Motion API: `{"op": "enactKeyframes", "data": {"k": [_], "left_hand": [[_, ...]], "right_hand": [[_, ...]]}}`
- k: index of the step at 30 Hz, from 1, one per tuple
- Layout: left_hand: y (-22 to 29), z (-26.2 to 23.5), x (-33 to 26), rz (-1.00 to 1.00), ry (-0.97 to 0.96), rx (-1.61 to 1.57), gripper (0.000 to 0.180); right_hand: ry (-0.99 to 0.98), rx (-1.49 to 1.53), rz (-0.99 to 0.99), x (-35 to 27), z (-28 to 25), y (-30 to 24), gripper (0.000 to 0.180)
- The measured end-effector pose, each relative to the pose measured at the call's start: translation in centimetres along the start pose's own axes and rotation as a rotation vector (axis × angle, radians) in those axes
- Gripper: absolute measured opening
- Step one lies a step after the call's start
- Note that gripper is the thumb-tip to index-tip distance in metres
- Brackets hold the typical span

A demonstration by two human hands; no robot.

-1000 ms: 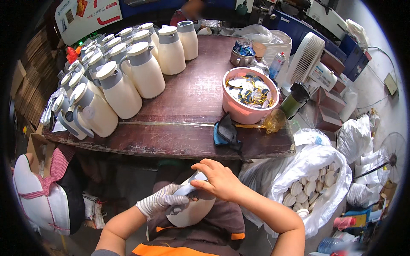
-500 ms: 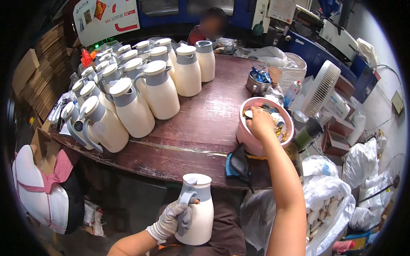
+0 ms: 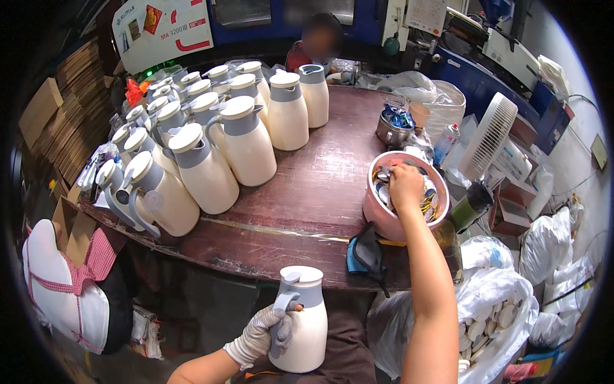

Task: The person assembles white kettles by inserting a white cap into the spout and securing it with a rubber band. They handle each kettle one at a time, placing the finished units on a table. Another worker is visible in the background packaging similar kettles.

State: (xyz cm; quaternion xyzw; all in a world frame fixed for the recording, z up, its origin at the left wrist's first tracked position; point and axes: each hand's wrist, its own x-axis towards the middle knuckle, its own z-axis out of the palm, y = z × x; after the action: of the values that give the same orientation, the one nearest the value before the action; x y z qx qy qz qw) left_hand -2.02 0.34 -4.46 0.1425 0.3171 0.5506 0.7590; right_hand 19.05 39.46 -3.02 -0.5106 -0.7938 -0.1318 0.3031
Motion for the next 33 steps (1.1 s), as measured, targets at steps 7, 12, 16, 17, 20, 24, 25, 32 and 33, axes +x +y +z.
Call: {"op": "enactKeyframes", "data": {"k": [7, 12, 16, 17, 20, 24, 25, 32, 33], "left_hand": [[-0.4, -0.4, -0.1, 0.025, 0.033, 0.047, 0.057], [-0.5, -1.0, -0.3, 0.015, 0.096, -0.016, 0.067], [-0.7, -1.4, -0.8, -0.001, 0.133, -0.028, 0.066], [-0.6, -1.4, -0.8, -0.003, 0.134, -0.023, 0.065], [-0.6, -1.7, -1.4, 0.017, 0.168, -0.042, 0.064], [-0.8, -1.5, -1.4, 0.014, 0.205, -0.033, 0.064], [-0.8, -1.5, -1.3, 0.010, 0.205, -0.039, 0.064], [-1.0, -1.7, -1.1, 0.005, 0.219, -0.076, 0.064], [-1.0, -1.6, -0.9, 0.006, 0.220, -0.072, 0.064]], "right_hand": [[0.191, 0.987, 0.485, 0.2, -2.9, 1.2, 0.015], [0.143, 1.444, 0.788, -1.0, -5.5, 2.8, 0.010], [0.144, 1.209, 0.600, -2.5, -5.9, 5.4, 0.011], [0.136, 1.067, 0.489, -2.6, -5.7, 6.9, 0.011], [0.123, 1.083, 0.461, -2.0, -7.8, 4.3, 0.010], [0.489, 1.230, 0.356, -0.7, -12.6, 1.8, 0.010], [0.327, 1.235, 0.326, -1.0, -12.0, 2.9, 0.009], [-0.024, 1.342, 0.543, -4.7, -6.7, 3.2, 0.020], [0.026, 1.361, 0.506, -4.5, -7.4, 2.5, 0.019]]}}
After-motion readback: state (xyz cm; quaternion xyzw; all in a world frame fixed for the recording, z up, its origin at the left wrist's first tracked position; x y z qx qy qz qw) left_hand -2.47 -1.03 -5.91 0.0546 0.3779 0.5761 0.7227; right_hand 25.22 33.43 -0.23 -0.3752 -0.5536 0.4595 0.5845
